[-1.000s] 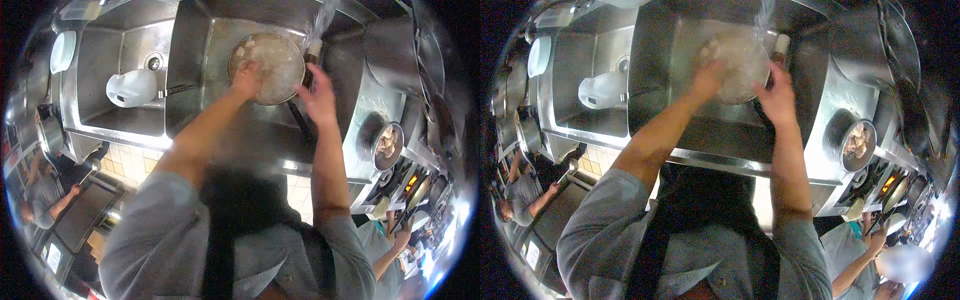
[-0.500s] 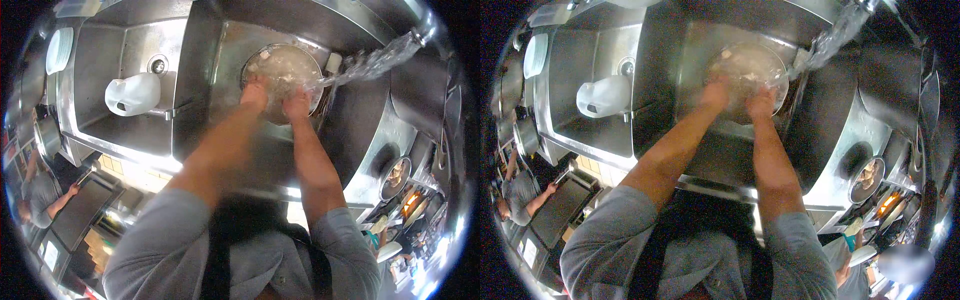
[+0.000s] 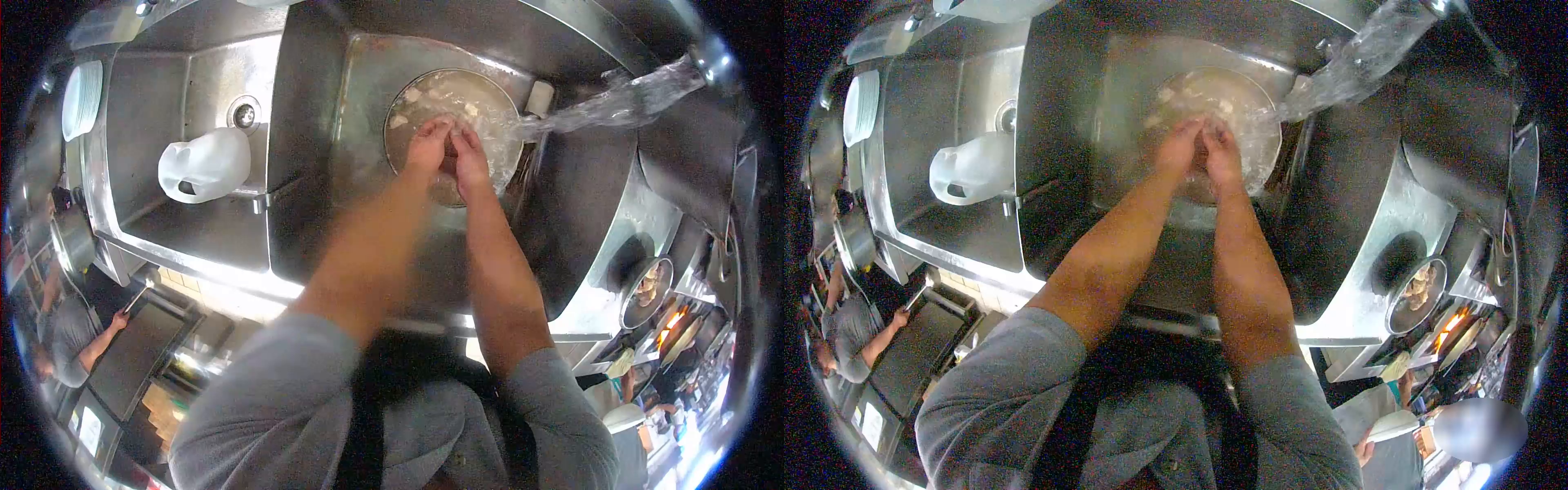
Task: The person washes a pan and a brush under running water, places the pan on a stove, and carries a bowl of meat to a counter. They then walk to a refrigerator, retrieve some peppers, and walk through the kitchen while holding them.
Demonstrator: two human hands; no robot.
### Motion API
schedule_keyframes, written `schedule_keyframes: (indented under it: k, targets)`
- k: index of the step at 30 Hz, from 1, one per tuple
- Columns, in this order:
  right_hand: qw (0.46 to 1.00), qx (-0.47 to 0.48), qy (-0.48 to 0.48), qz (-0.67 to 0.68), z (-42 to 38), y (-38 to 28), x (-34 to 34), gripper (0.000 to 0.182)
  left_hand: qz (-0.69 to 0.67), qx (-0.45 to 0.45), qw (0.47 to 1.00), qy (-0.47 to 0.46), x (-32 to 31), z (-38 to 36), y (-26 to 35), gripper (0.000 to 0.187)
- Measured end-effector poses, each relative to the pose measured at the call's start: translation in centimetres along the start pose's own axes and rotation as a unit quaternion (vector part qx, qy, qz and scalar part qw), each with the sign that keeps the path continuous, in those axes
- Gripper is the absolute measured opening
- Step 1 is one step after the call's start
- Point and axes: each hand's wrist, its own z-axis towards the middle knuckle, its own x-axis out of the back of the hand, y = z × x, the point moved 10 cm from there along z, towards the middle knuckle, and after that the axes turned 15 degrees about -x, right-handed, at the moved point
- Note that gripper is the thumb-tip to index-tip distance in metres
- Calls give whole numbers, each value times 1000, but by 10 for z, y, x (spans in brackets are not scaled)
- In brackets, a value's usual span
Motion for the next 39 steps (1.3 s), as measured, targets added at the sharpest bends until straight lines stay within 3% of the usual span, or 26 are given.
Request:
schedule_keyframes:
  k: [1,2,4,7,9,11,13,19,21,23,24,26,29,30,31,33,34,37,39]
  targets:
    - [999,-1,36,-31,-6,-5,6,36,-99,6,994,43,0,-5,4,28]
    - [996,-1,72,-61,-14,-11,11,30,-100,7,994,39,-5,-4,2,28]
    - [994,18,89,-62,-27,-24,18,28,-267,23,963,11,-28,0,1,18]
    - [991,42,122,-29,-48,-47,28,28,-246,58,968,-2,-39,-26,41,12]
    - [988,50,144,5,-58,-55,37,29,-212,18,977,2,-41,-33,71,13]
    - [991,96,96,3,-64,-68,32,26,-181,-22,983,7,-45,-35,86,16]
    - [991,104,87,1,-72,-82,28,23,-238,-130,961,49,-44,-30,108,17]
    - [990,131,56,-16,-66,-100,32,21,-272,-24,960,-62,-64,-33,124,21]
    - [990,133,41,-16,-52,-95,36,22,-249,-72,964,-54,-71,-35,120,25]
    - [976,115,12,186,-46,-86,42,23,-223,-119,966,-47,-78,-40,121,30]
    - [965,57,-1,256,-56,-81,35,25,-159,-162,973,-34,-77,-44,126,31]
    - [962,61,-22,266,-68,-88,26,25,-84,-212,973,-32,-74,-50,140,33]
    - [961,139,-70,229,-66,-92,16,29,-123,-183,975,11,-61,-52,153,34]
    - [962,151,-68,218,-79,-96,7,30,-98,-117,988,7,-57,-49,150,33]
    - [962,163,-67,208,-94,-103,-3,30,-97,-117,988,7,-58,-47,150,33]
    - [952,152,-52,260,-104,-108,-3,30,-240,-103,965,-17,-65,-45,151,25]
    - [939,143,-37,311,-106,-106,2,30,-245,-147,958,15,-60,-45,160,19]
    - [923,146,-111,340,-103,-119,-2,31,-343,-103,934,9,-70,-45,161,15]
    - [922,142,-96,347,-105,-118,3,32,-360,-105,927,1,-71,-45,165,16]
